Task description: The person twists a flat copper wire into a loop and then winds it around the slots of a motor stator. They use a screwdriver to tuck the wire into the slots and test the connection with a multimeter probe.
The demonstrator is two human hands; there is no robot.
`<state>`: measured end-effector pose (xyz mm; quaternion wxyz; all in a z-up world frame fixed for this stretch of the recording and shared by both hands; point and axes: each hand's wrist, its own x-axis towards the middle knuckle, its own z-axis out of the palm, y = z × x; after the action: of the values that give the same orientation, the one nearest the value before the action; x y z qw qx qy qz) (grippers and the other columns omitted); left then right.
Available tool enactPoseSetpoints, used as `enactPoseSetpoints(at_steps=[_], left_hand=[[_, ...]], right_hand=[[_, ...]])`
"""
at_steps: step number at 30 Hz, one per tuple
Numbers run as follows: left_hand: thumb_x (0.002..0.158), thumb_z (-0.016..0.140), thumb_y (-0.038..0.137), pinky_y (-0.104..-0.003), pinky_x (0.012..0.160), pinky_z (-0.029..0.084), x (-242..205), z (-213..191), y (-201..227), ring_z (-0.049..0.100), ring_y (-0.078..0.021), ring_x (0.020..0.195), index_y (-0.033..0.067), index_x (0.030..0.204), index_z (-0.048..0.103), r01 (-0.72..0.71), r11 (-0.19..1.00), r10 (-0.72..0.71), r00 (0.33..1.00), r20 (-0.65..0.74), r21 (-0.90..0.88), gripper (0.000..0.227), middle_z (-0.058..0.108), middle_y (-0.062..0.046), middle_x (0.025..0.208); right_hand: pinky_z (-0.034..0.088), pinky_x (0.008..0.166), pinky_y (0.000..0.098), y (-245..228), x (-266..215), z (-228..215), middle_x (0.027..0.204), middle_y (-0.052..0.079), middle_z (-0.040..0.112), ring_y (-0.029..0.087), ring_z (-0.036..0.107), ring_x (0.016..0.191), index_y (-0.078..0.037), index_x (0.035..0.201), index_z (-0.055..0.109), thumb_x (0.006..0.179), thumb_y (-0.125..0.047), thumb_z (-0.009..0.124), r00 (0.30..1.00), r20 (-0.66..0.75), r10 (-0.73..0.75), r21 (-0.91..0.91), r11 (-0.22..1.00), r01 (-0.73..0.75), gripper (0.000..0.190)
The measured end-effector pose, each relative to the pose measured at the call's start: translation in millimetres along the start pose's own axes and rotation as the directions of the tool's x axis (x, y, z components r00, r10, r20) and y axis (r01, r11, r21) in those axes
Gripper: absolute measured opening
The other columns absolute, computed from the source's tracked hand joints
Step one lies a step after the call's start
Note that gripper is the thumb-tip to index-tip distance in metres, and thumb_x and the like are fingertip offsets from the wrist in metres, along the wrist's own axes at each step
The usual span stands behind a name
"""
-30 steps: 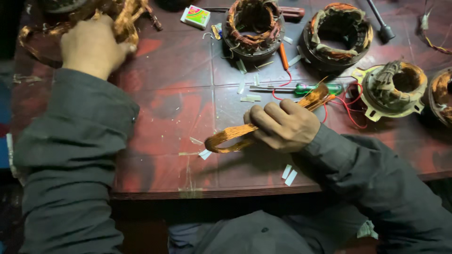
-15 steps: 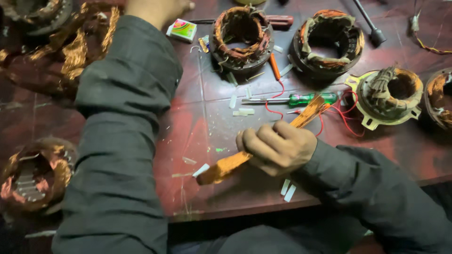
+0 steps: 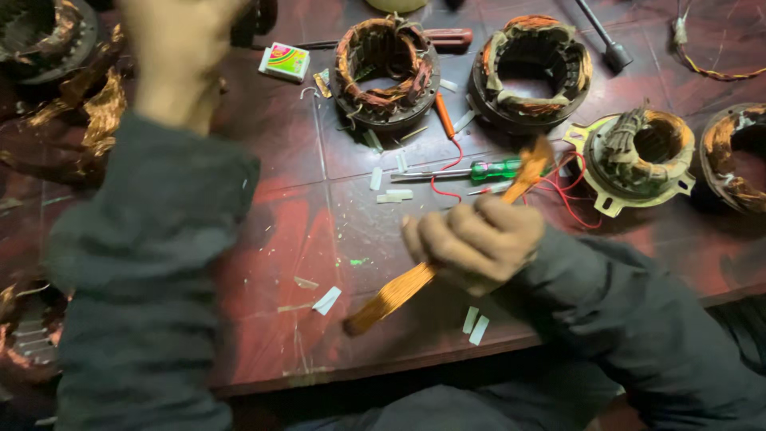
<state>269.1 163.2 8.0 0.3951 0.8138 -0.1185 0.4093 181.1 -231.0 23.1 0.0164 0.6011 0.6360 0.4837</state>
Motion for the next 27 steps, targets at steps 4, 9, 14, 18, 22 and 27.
enactPoseSetpoints(at_steps=[4,9,14,18,22,27], left_hand=[[0.104,0.069,0.006,-0.027,0.076,0.048,-48,-48,125,0.063,-0.0113,0.084,-0.0034,0.116,0.068,0.33,0.883,-0.291,0.943,0.162,-0.334,0.015,0.07,-0.004,0.1],[0.108,0.072,0.02,-0.027,0.097,0.053,-125,-49,215,0.066,-0.0129,0.104,-0.0056,0.136,0.06,0.442,0.607,-0.4,0.888,0.227,-0.66,0.04,0.071,-0.007,0.115],[0.105,0.07,0.014,-0.031,0.1,0.052,-182,-43,239,0.065,-0.0155,0.109,-0.0072,0.14,0.058,0.531,0.533,-0.508,0.824,0.253,-0.659,0.043,0.07,-0.009,0.121],[0.102,0.072,0.012,-0.034,0.104,0.051,-215,-34,244,0.066,-0.0196,0.111,-0.0081,0.138,0.058,0.537,0.381,-0.585,0.77,0.253,-0.753,0.044,0.07,-0.013,0.122],[0.1,0.072,0.014,-0.037,0.106,0.049,-225,-24,241,0.066,-0.0234,0.113,-0.0089,0.138,0.057,0.491,0.188,-0.651,0.71,0.267,-0.851,0.046,0.071,-0.016,0.123],[0.101,0.072,0.016,-0.039,0.109,0.047,-222,-17,225,0.065,-0.0255,0.117,-0.0107,0.138,0.058,0.483,0.1,-0.649,0.694,0.311,-0.87,0.047,0.07,-0.017,0.126]], right_hand=[[0.043,0.063,0.0283,7,-1,-20,0.102,0.002,0.062,0.014,0.059,0.078,-0.007,0.119,0.078,0.086,-0.01,0.068,0.985,0.094,0.147,-0.044,0.989,-0.143,0.034],[0.045,0.059,0.0316,7,-1,-29,0.096,0.004,0.063,0.018,0.06,0.072,-0.009,0.112,0.076,0.091,-0.018,0.07,0.963,0.053,0.264,-0.094,0.962,-0.258,0.024],[0.044,0.062,0.0317,7,2,-21,0.099,0.003,0.062,0.017,0.059,0.073,-0.008,0.115,0.077,0.094,-0.012,0.074,0.951,0.017,0.308,-0.138,0.943,-0.302,0.022],[0.045,0.056,0.0324,7,3,-12,0.091,0.003,0.061,0.019,0.058,0.065,-0.008,0.107,0.078,0.087,-0.015,0.075,0.918,-0.093,0.385,-0.133,0.909,-0.395,0.022],[0.044,0.061,0.0318,12,-4,-7,0.102,0.006,0.064,0.019,0.058,0.071,-0.008,0.121,0.078,0.097,-0.015,0.079,0.944,-0.086,0.32,0.048,0.947,-0.316,0.026],[0.039,0.058,0.0312,4,-3,6,0.107,0.006,0.068,0.018,0.058,0.074,-0.021,0.124,0.075,0.09,-0.02,0.077,0.992,0.001,0.127,0.338,0.934,-0.12,0.034]])
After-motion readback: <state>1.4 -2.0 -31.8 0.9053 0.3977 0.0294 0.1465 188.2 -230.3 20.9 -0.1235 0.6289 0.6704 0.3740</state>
